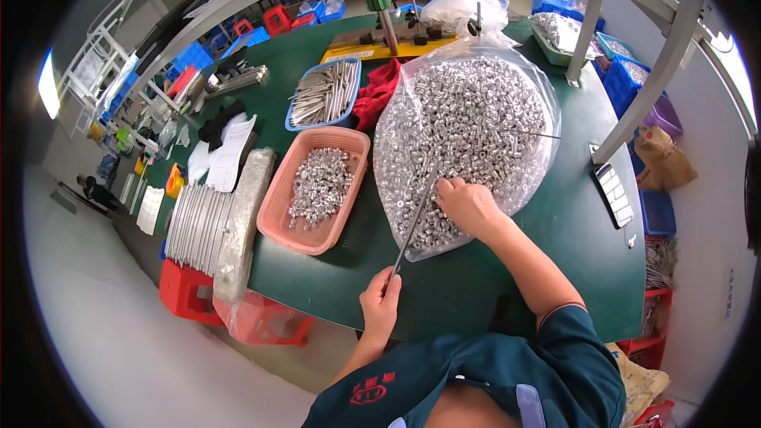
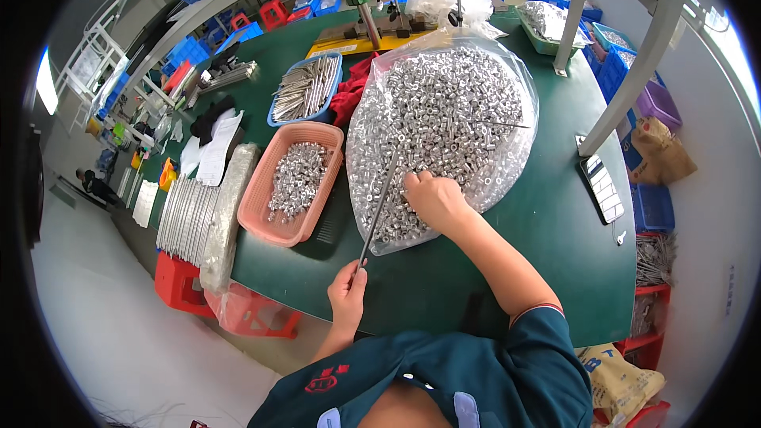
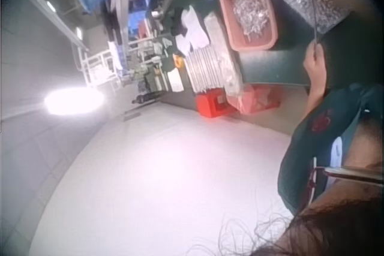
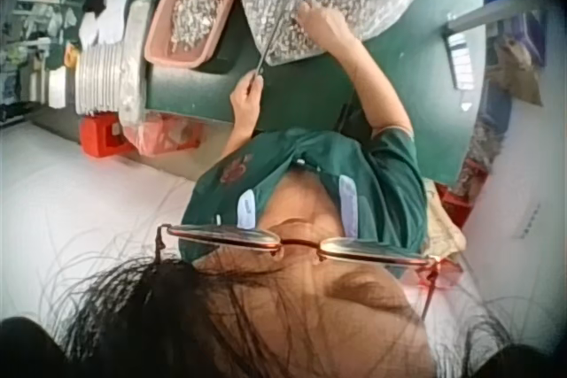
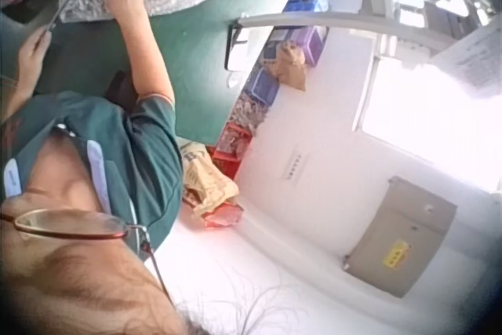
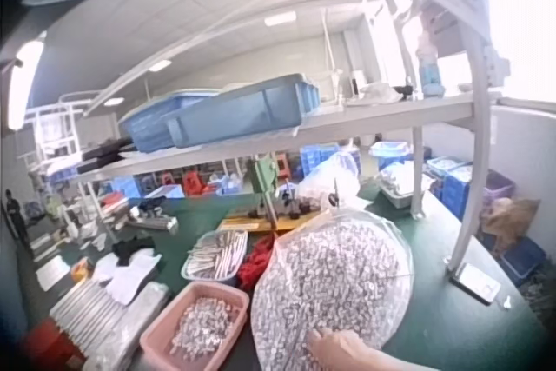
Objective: The person uses a long metal rod to pick up small cylindrical metal parts from a large plastic bag and threads them onto the rod. The person repeats this action continuously, accumulating a stack of parts on the rod. A coworker is visible in the background working at a separate station.
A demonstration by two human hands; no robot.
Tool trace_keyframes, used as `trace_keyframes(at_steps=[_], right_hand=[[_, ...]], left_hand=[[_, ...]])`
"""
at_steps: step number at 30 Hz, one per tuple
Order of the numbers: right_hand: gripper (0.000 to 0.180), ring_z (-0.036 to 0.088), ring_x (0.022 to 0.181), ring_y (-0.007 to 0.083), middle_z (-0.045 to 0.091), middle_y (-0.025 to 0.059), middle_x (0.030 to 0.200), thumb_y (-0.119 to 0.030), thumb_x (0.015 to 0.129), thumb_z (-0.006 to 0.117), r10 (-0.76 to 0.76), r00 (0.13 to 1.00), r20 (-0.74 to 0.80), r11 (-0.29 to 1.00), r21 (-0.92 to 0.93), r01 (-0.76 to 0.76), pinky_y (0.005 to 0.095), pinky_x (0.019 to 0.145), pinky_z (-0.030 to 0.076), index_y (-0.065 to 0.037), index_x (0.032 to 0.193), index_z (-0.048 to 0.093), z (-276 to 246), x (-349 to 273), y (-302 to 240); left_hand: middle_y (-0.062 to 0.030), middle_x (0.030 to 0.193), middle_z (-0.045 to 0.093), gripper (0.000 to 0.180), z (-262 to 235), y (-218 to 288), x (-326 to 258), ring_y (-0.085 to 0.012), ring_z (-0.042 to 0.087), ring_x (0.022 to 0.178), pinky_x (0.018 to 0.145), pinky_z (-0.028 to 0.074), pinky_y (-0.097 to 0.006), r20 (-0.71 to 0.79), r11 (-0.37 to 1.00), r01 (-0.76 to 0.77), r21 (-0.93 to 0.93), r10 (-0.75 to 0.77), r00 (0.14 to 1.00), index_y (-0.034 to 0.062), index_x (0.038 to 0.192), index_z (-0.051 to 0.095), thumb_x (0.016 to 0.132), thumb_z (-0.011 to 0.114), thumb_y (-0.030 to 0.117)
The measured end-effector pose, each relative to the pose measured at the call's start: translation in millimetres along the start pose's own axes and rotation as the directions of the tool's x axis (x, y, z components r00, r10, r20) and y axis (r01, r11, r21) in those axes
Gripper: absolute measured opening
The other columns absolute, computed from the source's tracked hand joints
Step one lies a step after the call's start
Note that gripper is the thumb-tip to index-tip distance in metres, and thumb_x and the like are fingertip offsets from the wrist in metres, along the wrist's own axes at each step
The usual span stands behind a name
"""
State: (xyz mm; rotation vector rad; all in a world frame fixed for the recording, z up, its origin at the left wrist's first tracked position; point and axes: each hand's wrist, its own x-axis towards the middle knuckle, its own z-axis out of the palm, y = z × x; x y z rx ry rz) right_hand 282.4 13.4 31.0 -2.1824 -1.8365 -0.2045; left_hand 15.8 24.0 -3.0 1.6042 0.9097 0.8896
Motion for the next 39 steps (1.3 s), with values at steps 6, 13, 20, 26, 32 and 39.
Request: trace_keyframes(at_steps=[6, 13, 20, 26, 32, 39], right_hand=[[0.019, 0.066, 0.063, 0.0292, 0.06, 0.0138, 0.074, -0.015, 0.089, 0.059, 0.114, 0.981, -0.157, 0.883, 0.468, -0.027, 0.0411, 0.05, 0.049, -0.001, 0.103, 0.055, 5, 9, 18], [0.017, 0.036, 0.049, 0.0061, 0.052, 0.0052, 0.079, -0.016, 0.097, 0.05, 0.081, 0.839, 0.538, -0.735, 0.601, -0.315, 0.0193, 0.039, 0.025, -0.002, 0.106, 0.052, -22, 22, 41], [0.015, 0.036, 0.05, 0.0052, 0.051, 0.0083, 0.08, -0.017, 0.097, 0.049, -0.032, 0.82, 0.571, -0.866, 0.393, -0.308, 0.017, 0.036, 0.024, -0.003, 0.102, 0.052, -22, 23, 44], [0.014, 0.036, 0.051, 0.0051, 0.052, 0.0055, 0.08, -0.015, 0.096, 0.052, 0.019, 0.853, 0.521, -0.786, 0.536, -0.309, 0.0166, 0.038, 0.024, -0.003, 0.104, 0.055, -29, 16, 38], [0.014, 0.036, 0.05, 0.004, 0.051, -0.0001, 0.074, -0.015, 0.095, 0.058, 0.207, 0.881, 0.425, -0.593, 0.771, -0.233, 0.0178, 0.039, 0.024, -0.005, 0.105, 0.057, -38, 16, 21], [0.016, 0.035, 0.047, 0.0028, 0.045, -0.0043, 0.067, -0.015, 0.094, 0.059, 0.29, 0.877, 0.384, -0.595, 0.79, -0.15, 0.0194, 0.04, 0.024, -0.004, 0.105, 0.057, -39, 16, 4]], left_hand=[[0.0015, 0.073, 0.06, 0.021, 1, -3, -4, -0.003, 0.048, 0.065, 0.058, 0.04, -0.019, 0.007, 1.0, 0.003, 0.009, -0.003, 1.0, -0.002, 0.105, 0.066, 0.092, 0.065, 0.014], [0.0073, 0.071, 0.049, 0.019, 2, 2, -1, -0.001, 0.038, 0.063, 0.055, 0.031, -0.018, 0.039, 1.0, 0.006, 0.027, -0.007, 0.999, -0.0024, 0.106, 0.066, 0.093, 0.062, 0.012], [0.0023, 0.07, 0.057, 0.02, 1, 0, -1, -0.0026, 0.046, 0.063, 0.056, 0.038, -0.02, 0.03, 0.997, 0.03, 0.071, -0.033, 0.999, -0.0015, 0.103, 0.067, 0.092, 0.065, 0.015], [-0.0016, 0.07, 0.062, 0.021, 3, 5, 2, -0.0041, 0.052, 0.063, 0.058, 0.043, -0.021, 0.03, 0.991, 0.022, 0.134, -0.027, 0.999, -0.001, 0.102, 0.067, 0.091, 0.065, 0.017], [-0.0035, 0.074, 0.064, 0.019, 4, 6, 1, -0.0053, 0.054, 0.066, 0.061, 0.045, -0.021, 0.026, 0.989, -0.005, 0.146, 0.001, 1.0, -0.0008, 0.103, 0.068, 0.092, 0.064, 0.015], [-0.0036, 0.077, 0.065, 0.02, 3, 5, -1, -0.0056, 0.055, 0.069, 0.063, 0.045, -0.021, 0.028, 0.994, 0.007, 0.113, -0.01, 1.0, -0.0008, 0.104, 0.068, 0.093, 0.063, 0.014]])
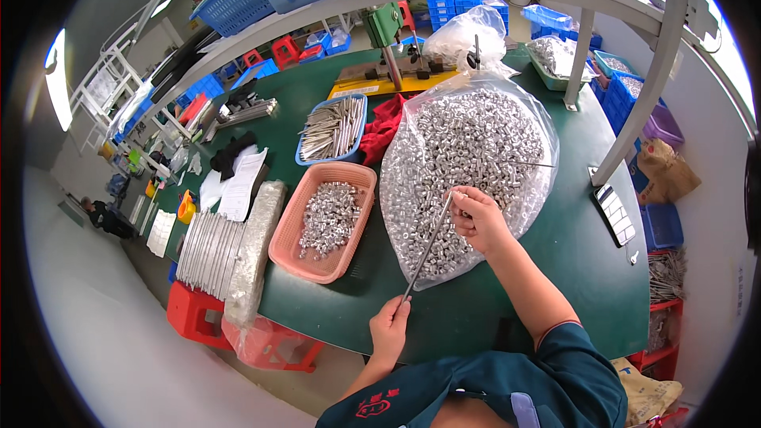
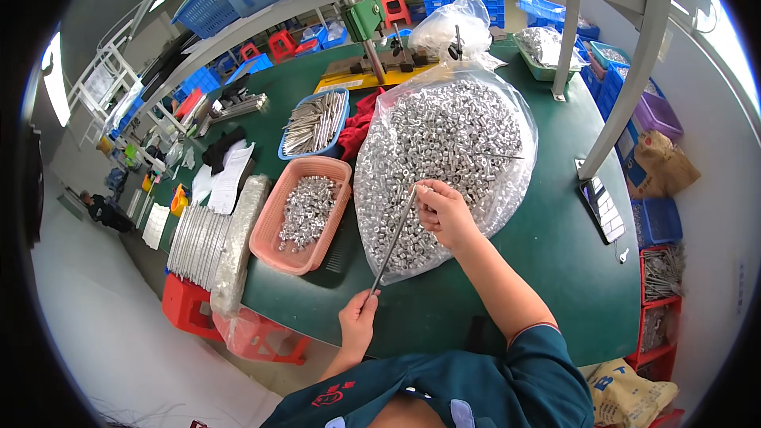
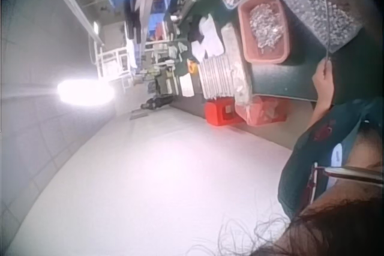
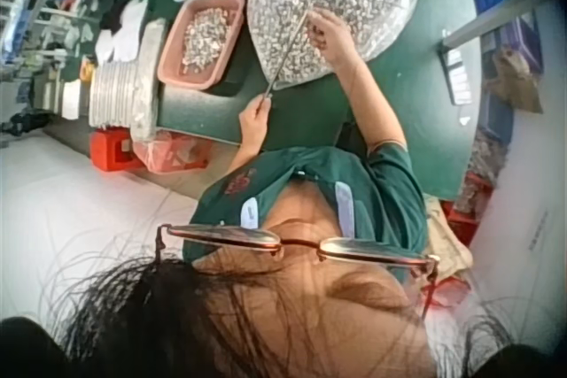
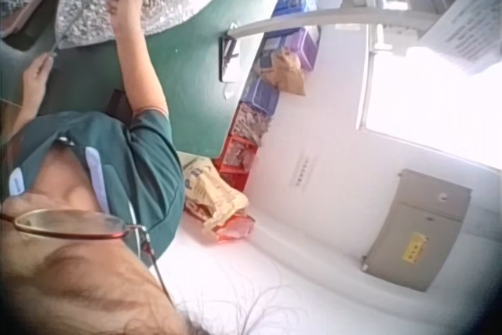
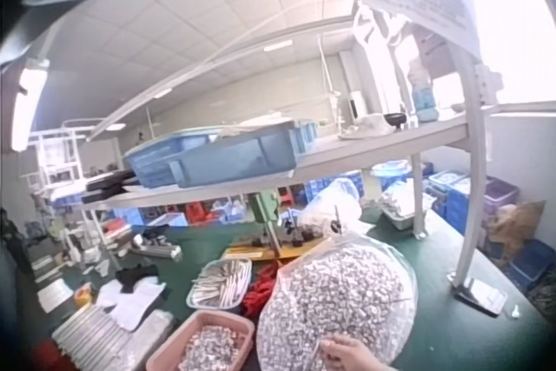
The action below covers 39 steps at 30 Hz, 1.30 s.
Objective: The person uses a long metal rod to pick up small cylindrical metal parts from a large plastic bag and threads them onto the rod. The person repeats this action continuously, accumulating a stack of parts on the rod. A coworker is visible in the background working at a separate station.
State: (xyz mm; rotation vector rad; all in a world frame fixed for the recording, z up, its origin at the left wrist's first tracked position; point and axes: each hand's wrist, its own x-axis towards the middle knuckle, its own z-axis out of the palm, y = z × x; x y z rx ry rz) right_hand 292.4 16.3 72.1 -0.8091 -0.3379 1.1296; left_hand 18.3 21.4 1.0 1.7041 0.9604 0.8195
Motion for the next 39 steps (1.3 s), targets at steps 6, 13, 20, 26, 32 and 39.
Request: trace_keyframes(at_steps=[6, 13, 20, 26, 32, 39], right_hand=[[0.019, 0.033, 0.047, 0.0023, 0.042, -0.0061, 0.064, -0.014, 0.094, 0.06, -0.059, 0.997, -0.041, 0.987, -0.15, 0.053, 0.02, 0.041, 0.023, -0.001, 0.107, 0.057, 2, -2, -1], [0.017, 0.032, 0.05, 0.0024, 0.043, -0.0049, 0.069, -0.013, 0.095, 0.057, 0.208, 0.974, 0.088, 0.943, -0.282, -0.176, 0.0193, 0.042, 0.024, -0.001, 0.106, 0.058, 8, -7, -2], [0.022, 0.032, 0.051, 0.0044, 0.05, 0.0026, 0.077, -0.014, 0.097, 0.049, 0.298, 0.949, 0.098, 0.952, 0.048, -0.304, 0.0181, 0.042, 0.025, 0.002, 0.109, 0.057, -15, 4, -10], [0.022, 0.034, 0.051, 0.0038, 0.05, 0.002, 0.076, -0.017, 0.097, 0.049, 0.277, 0.924, 0.264, 0.92, 0.205, -0.334, 0.0169, 0.041, 0.024, 0.0, 0.109, 0.056, -29, 11, -9], [0.024, 0.034, 0.051, 0.0037, 0.053, 0.0016, 0.076, -0.019, 0.096, 0.053, 0.249, 0.945, 0.21, 0.925, 0.238, -0.297, 0.0176, 0.041, 0.023, -0.002, 0.111, 0.058, -25, 6, -8], [0.023, 0.036, 0.052, 0.0043, 0.052, 0.0001, 0.075, -0.019, 0.097, 0.055, 0.152, 0.976, 0.156, 0.963, 0.197, -0.182, 0.0181, 0.042, 0.025, -0.001, 0.112, 0.059, -14, 3, -3]], left_hand=[[-0.0035, 0.077, 0.064, 0.02, 1, 2, -1, -0.0056, 0.053, 0.068, 0.064, 0.044, -0.021, 0.003, 0.999, 0.038, 0.024, -0.038, 0.999, -0.0014, 0.104, 0.067, 0.093, 0.063, 0.015], [-0.0006, 0.077, 0.063, 0.021, -1, -1, 1, -0.0045, 0.051, 0.069, 0.064, 0.043, -0.02, -0.036, 0.999, 0.016, -0.048, -0.018, 0.999, -0.0022, 0.103, 0.068, 0.094, 0.063, 0.016], [-0.0002, 0.078, 0.062, 0.02, 0, 0, 1, -0.0045, 0.05, 0.07, 0.064, 0.042, -0.02, -0.02, 0.995, 0.031, -0.094, -0.033, 0.999, -0.0021, 0.102, 0.068, 0.093, 0.063, 0.015], [-0.0005, 0.072, 0.06, 0.018, 1, -2, 0, -0.0041, 0.049, 0.065, 0.059, 0.041, -0.02, -0.007, 1.0, -0.006, -0.028, 0.006, 1.0, -0.0008, 0.101, 0.068, 0.092, 0.064, 0.013], [-0.0009, 0.068, 0.059, 0.017, 1, -2, 0, -0.004, 0.049, 0.061, 0.057, 0.041, -0.02, 0.005, 1.0, -0.007, 0.002, 0.007, 1.0, 0.0, 0.101, 0.069, 0.091, 0.065, 0.014], [0.0006, 0.073, 0.059, 0.021, 1, 7, -1, -0.0045, 0.049, 0.069, 0.062, 0.041, -0.021, 0.015, 1.0, 0.02, 0.013, -0.02, 1.0, -0.0035, 0.102, 0.067, 0.093, 0.062, 0.014]])
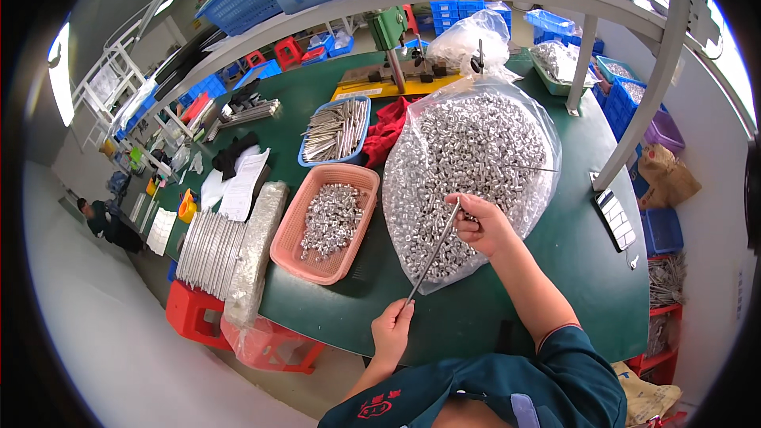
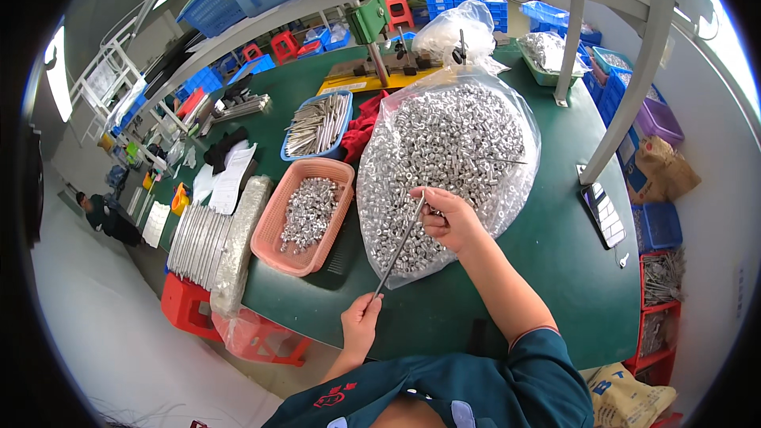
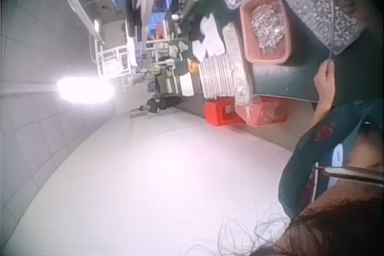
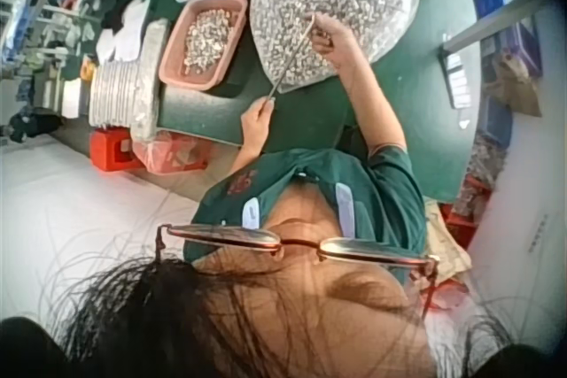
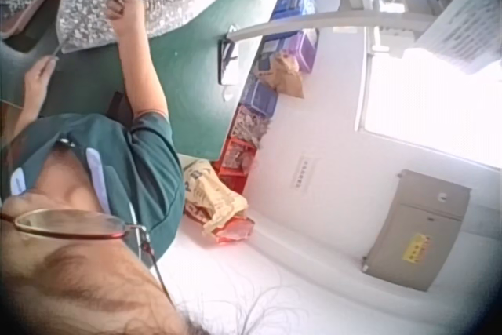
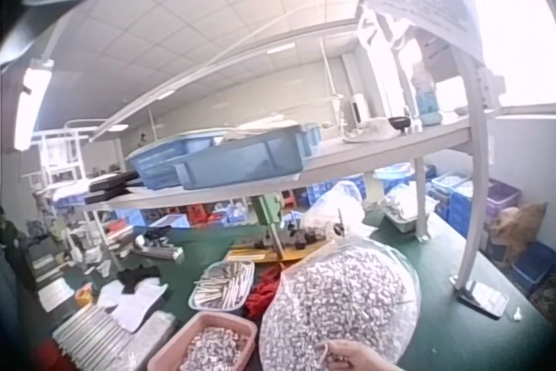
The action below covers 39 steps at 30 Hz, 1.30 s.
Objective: The person uses a long metal rod to pick up small cylindrical metal parts from a large plastic bag and threads them onto the rod. The person repeats this action continuously, accumulating a stack of parts on the rod. A coworker is visible in the background working at a separate station.
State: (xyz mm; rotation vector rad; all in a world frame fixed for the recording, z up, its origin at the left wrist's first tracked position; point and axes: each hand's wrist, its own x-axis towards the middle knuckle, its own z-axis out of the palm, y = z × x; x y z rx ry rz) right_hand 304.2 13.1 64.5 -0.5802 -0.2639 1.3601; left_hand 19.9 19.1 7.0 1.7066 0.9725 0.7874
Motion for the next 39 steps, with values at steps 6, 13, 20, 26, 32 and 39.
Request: trace_keyframes(at_steps=[6, 13, 20, 26, 32, 39], right_hand=[[0.024, 0.036, 0.053, 0.0046, 0.044, -0.0027, 0.07, -0.016, 0.098, 0.053, 0.013, 0.994, -0.113, 0.998, -0.061, -0.02, 0.0185, 0.044, 0.027, 0.0, 0.116, 0.058, 24, -3, 50], [0.027, 0.036, 0.054, 0.0054, 0.048, 0.0002, 0.075, -0.01, 0.095, 0.053, 0.067, 0.987, -0.146, 0.98, -0.176, -0.092, 0.0187, 0.044, 0.027, 0.002, 0.119, 0.058, 25, -8, 15], [0.012, 0.036, 0.05, 0.0055, 0.053, 0.0053, 0.076, -0.006, 0.092, 0.053, -0.002, 0.991, -0.13, 1.0, -0.031, -0.002, 0.0185, 0.041, 0.026, -0.001, 0.102, 0.057, 6, -4, -13], [0.008, 0.034, 0.048, 0.0041, 0.054, 0.0025, 0.068, -0.011, 0.093, 0.058, 0.032, 0.999, 0.035, 0.999, 0.012, -0.033, 0.0177, 0.04, 0.024, -0.004, 0.097, 0.06, -18, 0, -19], [0.01, 0.032, 0.046, 0.0033, 0.05, -0.0014, 0.065, -0.012, 0.09, 0.066, -0.096, 0.994, -0.046, 0.967, -0.241, 0.083, 0.019, 0.041, 0.022, -0.006, 0.09, 0.057, -3, -5, -15], [0.015, 0.032, 0.048, 0.0019, 0.045, -0.0062, 0.066, -0.015, 0.089, 0.067, 0.02, 0.999, -0.046, 0.837, -0.546, -0.042, 0.0199, 0.043, 0.023, -0.005, 0.091, 0.057, 25, -5, 24]], left_hand=[[0.0016, 0.066, 0.055, 0.019, 4, -8, 6, -0.0032, 0.046, 0.061, 0.055, 0.038, -0.021, -0.07, 0.999, -0.031, -0.017, 0.03, 0.997, -0.0005, 0.102, 0.068, 0.093, 0.064, 0.015], [0.0034, 0.067, 0.055, 0.021, 1, -14, 5, -0.003, 0.045, 0.062, 0.056, 0.038, -0.02, -0.073, 0.996, -0.012, -0.089, 0.006, 0.997, -0.0015, 0.103, 0.068, 0.093, 0.063, 0.017], [-0.0009, 0.065, 0.058, 0.018, 0, -6, 1, -0.0042, 0.048, 0.058, 0.054, 0.039, -0.021, -0.032, 0.999, -0.033, -0.004, 0.032, 0.999, 0.0004, 0.101, 0.069, 0.091, 0.066, 0.015], [-0.0017, 0.065, 0.059, 0.017, 1, -14, 1, -0.0046, 0.049, 0.057, 0.054, 0.04, -0.021, -0.01, 0.997, -0.082, 0.003, 0.082, 0.997, 0.0009, 0.1, 0.069, 0.09, 0.067, 0.015], [-0.002, 0.066, 0.06, 0.017, 0, -13, 1, -0.005, 0.05, 0.058, 0.054, 0.04, -0.021, -0.003, 0.996, -0.09, 0.015, 0.09, 0.996, 0.0009, 0.1, 0.069, 0.09, 0.067, 0.014], [-0.002, 0.07, 0.061, 0.018, 0, -10, 0, -0.0055, 0.051, 0.06, 0.056, 0.042, -0.021, -0.087, 0.995, -0.096, 0.011, 0.096, 0.992, 0.0004, 0.102, 0.067, 0.091, 0.065, 0.015]])
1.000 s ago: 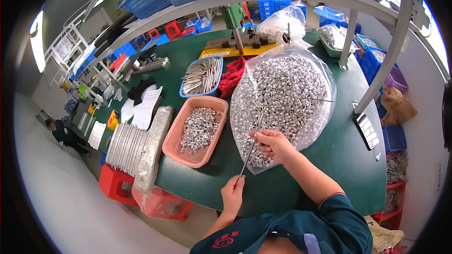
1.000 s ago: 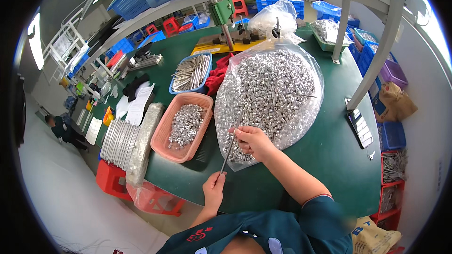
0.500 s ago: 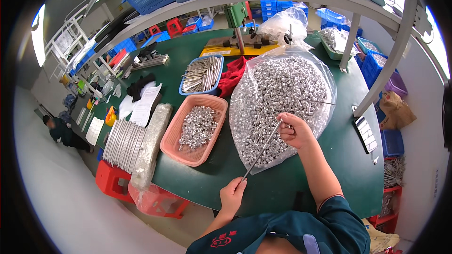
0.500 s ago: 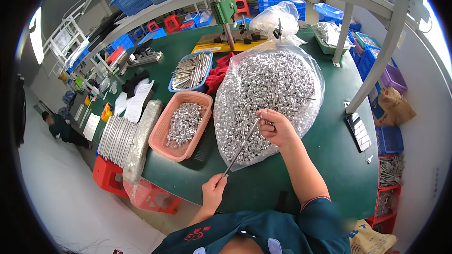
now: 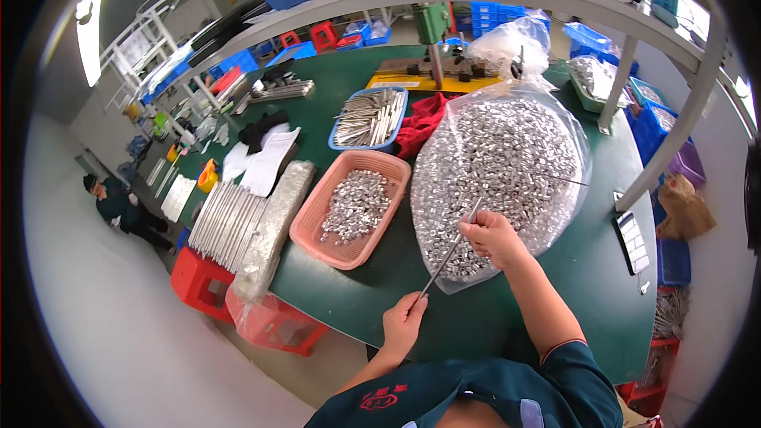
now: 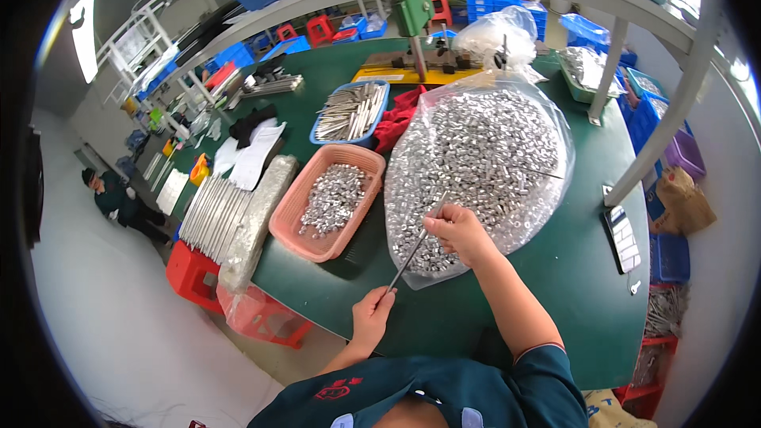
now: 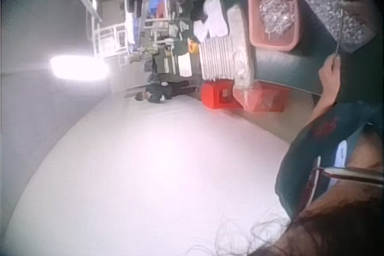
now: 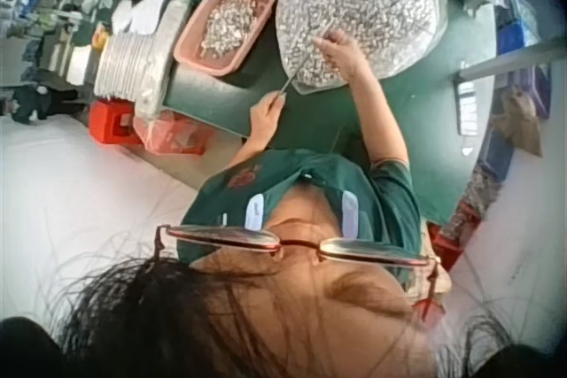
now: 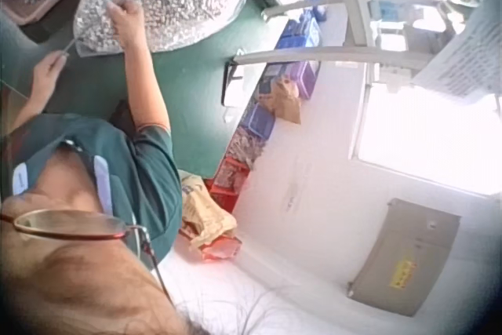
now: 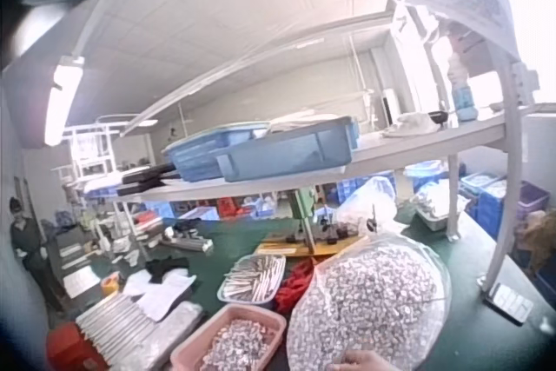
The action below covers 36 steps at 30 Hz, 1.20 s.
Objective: The person uses a long metal rod to pick up small cylindrical metal parts from a large plastic bag and threads them onto the rod. The person repeats this action continuously, accumulating a stack of parts on the rod. A coworker is visible in the background working at a separate station.
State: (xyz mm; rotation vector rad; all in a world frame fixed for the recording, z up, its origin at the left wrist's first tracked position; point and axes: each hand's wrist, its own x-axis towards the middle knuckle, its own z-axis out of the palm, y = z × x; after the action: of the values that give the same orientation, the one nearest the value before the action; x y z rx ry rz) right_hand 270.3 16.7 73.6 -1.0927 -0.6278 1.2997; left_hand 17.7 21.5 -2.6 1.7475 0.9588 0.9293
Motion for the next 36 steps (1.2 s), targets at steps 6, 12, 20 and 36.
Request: trace_keyframes(at_steps=[6, 12, 20, 36], right_hand=[[0.019, 0.035, 0.049, 0.0043, 0.051, 0.0013, 0.073, -0.013, 0.092, 0.059, 0.089, 0.981, -0.175, 0.991, 0.118, -0.069, 0.0183, 0.041, 0.023, 0.002, 0.103, 0.058, -3, -11, -25], [0.012, 0.034, 0.048, 0.0056, 0.053, 0.0045, 0.074, -0.01, 0.094, 0.052, 0.046, 0.992, -0.116, 0.93, 0.367, 0.0, 0.0185, 0.039, 0.023, -0.002, 0.101, 0.057, -36, -9, -34], [0.012, 0.032, 0.047, 0.0028, 0.05, 0.0003, 0.069, -0.019, 0.096, 0.056, -0.028, 0.999, 0.023, 0.857, 0.515, 0.013, 0.017, 0.038, 0.021, -0.008, 0.097, 0.057, -53, -2, -24], [0.015, 0.031, 0.043, 0.001, 0.043, -0.0055, 0.059, -0.002, 0.084, 0.067, -0.119, 0.983, -0.143, 0.993, 0.008, 0.121, 0.019, 0.039, 0.019, -0.007, 0.082, 0.053, -50, -13, -39]], left_hand=[[-0.0026, 0.07, 0.06, 0.019, 0, -7, 3, -0.0048, 0.051, 0.062, 0.058, 0.042, -0.021, -0.027, 0.995, 0.058, -0.083, -0.061, 0.998, 0.0003, 0.103, 0.067, 0.092, 0.065, 0.015], [-0.0035, 0.068, 0.06, 0.018, 3, -5, -1, -0.0066, 0.052, 0.059, 0.056, 0.042, -0.022, 0.025, 1.0, 0.013, -0.008, -0.013, 1.0, 0.0014, 0.103, 0.068, 0.09, 0.066, 0.015], [-0.0043, 0.07, 0.062, 0.016, 2, -2, -1, -0.0063, 0.052, 0.058, 0.054, 0.041, -0.022, 0.051, 0.999, -0.049, 0.014, 0.048, 0.998, 0.001, 0.101, 0.068, 0.09, 0.066, 0.013], [-0.0084, 0.072, 0.063, 0.016, 4, -8, -2, -0.0158, 0.058, 0.055, 0.054, 0.046, -0.026, 0.037, 0.983, -0.166, 0.076, 0.163, 0.986, 0.006, 0.099, 0.069, 0.089, 0.068, 0.018]])
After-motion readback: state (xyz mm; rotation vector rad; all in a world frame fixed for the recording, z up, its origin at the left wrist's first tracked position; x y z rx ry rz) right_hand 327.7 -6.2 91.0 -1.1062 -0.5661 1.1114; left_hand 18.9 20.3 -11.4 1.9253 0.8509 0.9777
